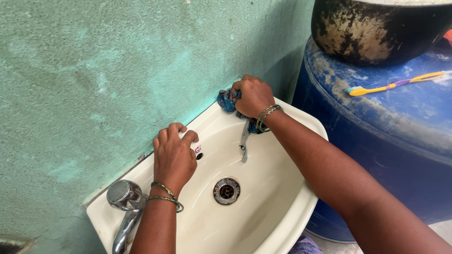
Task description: The person cleans a sink and its fixtures by wiping the edges, the basin, and the faucet with a cloth.
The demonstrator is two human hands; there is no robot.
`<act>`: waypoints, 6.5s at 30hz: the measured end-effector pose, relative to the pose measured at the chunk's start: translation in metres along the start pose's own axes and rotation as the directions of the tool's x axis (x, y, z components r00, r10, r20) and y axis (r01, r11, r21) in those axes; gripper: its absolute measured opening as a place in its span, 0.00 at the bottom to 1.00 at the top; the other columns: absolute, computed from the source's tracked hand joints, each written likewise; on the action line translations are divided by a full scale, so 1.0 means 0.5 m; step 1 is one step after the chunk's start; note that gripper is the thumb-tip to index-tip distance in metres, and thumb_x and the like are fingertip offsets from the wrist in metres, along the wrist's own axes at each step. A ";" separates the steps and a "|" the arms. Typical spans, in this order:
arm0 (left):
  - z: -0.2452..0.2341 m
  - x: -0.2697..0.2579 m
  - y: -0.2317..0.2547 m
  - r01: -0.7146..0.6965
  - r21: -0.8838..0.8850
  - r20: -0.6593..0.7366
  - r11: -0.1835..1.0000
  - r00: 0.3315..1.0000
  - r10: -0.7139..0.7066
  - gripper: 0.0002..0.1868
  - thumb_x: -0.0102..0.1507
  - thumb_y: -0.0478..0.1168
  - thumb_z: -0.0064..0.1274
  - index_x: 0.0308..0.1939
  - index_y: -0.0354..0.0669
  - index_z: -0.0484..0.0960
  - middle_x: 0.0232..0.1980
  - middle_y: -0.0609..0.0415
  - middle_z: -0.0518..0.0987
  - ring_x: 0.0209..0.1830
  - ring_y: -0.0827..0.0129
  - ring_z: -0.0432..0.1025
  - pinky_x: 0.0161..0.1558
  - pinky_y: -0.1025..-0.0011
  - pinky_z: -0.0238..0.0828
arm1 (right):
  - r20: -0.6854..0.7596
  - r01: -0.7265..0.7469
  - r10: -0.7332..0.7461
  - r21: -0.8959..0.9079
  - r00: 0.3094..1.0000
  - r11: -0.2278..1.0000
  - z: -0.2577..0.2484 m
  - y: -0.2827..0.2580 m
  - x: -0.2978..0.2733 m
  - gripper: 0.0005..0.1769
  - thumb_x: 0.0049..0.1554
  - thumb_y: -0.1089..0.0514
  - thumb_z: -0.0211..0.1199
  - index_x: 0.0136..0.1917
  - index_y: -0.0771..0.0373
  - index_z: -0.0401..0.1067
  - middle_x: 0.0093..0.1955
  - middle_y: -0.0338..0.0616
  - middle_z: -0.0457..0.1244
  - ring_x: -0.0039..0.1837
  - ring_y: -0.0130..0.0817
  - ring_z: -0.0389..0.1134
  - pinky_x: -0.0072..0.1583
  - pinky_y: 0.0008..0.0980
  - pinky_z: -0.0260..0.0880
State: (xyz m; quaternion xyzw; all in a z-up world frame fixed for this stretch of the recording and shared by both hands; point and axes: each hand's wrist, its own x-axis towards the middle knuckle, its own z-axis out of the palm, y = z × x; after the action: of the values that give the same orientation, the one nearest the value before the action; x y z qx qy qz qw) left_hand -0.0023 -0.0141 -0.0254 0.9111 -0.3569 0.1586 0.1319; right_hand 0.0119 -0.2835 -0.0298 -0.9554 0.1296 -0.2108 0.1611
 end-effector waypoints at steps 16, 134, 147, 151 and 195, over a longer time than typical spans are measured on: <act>-0.010 0.005 0.000 0.048 0.019 0.088 0.999 0.995 -0.050 0.15 0.57 0.31 0.57 0.45 0.53 0.86 0.61 0.57 0.71 0.63 0.62 0.62 0.64 0.60 0.57 | 0.020 -0.020 0.020 0.008 1.000 1.000 -0.003 -0.002 0.001 0.15 0.43 0.67 0.69 0.43 0.51 0.83 0.52 0.44 0.68 0.57 0.40 0.69 0.56 0.37 0.72; -0.170 -0.264 0.075 0.466 0.138 -0.050 0.874 0.884 -0.464 0.41 0.61 0.45 0.48 0.77 0.42 0.53 0.80 0.34 0.50 0.80 0.40 0.45 0.74 0.36 0.38 | 0.142 -0.089 0.131 -0.272 0.981 0.958 0.005 -0.081 -0.079 0.18 0.52 0.67 0.55 0.57 0.69 0.67 0.58 0.58 0.59 0.58 0.54 0.61 0.58 0.54 0.62; -0.173 -0.300 0.000 0.734 -0.276 -0.004 0.620 0.645 -0.764 0.57 0.54 0.47 0.65 0.79 0.38 0.47 0.80 0.29 0.50 0.78 0.39 0.52 0.73 0.45 0.52 | 0.355 0.428 -0.423 0.069 0.833 0.901 0.063 -0.406 -0.269 0.22 0.49 0.63 0.60 0.59 0.61 0.69 0.59 0.54 0.61 0.60 0.50 0.63 0.56 0.51 0.65; -0.170 -0.307 -0.002 0.672 -0.447 -0.038 0.591 0.646 -0.762 0.59 0.53 0.44 0.67 0.79 0.36 0.45 0.80 0.27 0.49 0.80 0.35 0.48 0.74 0.49 0.52 | 0.531 0.234 -0.458 0.435 0.713 0.869 -0.008 -0.389 -0.164 0.27 0.38 0.67 0.67 0.53 0.52 0.78 0.60 0.39 0.67 0.61 0.44 0.63 0.60 0.43 0.68; -0.113 -0.152 0.030 0.089 0.282 0.564 0.955 0.790 -0.240 0.44 0.63 0.36 0.40 0.80 0.38 0.36 0.84 0.47 0.34 0.84 0.60 0.33 0.79 0.60 0.27 | 0.188 0.297 -0.263 -0.188 0.946 0.936 -0.103 0.071 -0.112 0.21 0.52 0.64 0.63 0.60 0.62 0.76 0.61 0.51 0.64 0.63 0.49 0.64 0.63 0.49 0.65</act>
State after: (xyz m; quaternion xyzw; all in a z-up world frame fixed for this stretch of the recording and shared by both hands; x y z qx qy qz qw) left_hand -0.0764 0.0416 -0.0011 0.9516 -0.2771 -0.1036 -0.0837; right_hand -0.0665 -0.3112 -0.0187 -0.9896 0.0003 -0.1392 0.0357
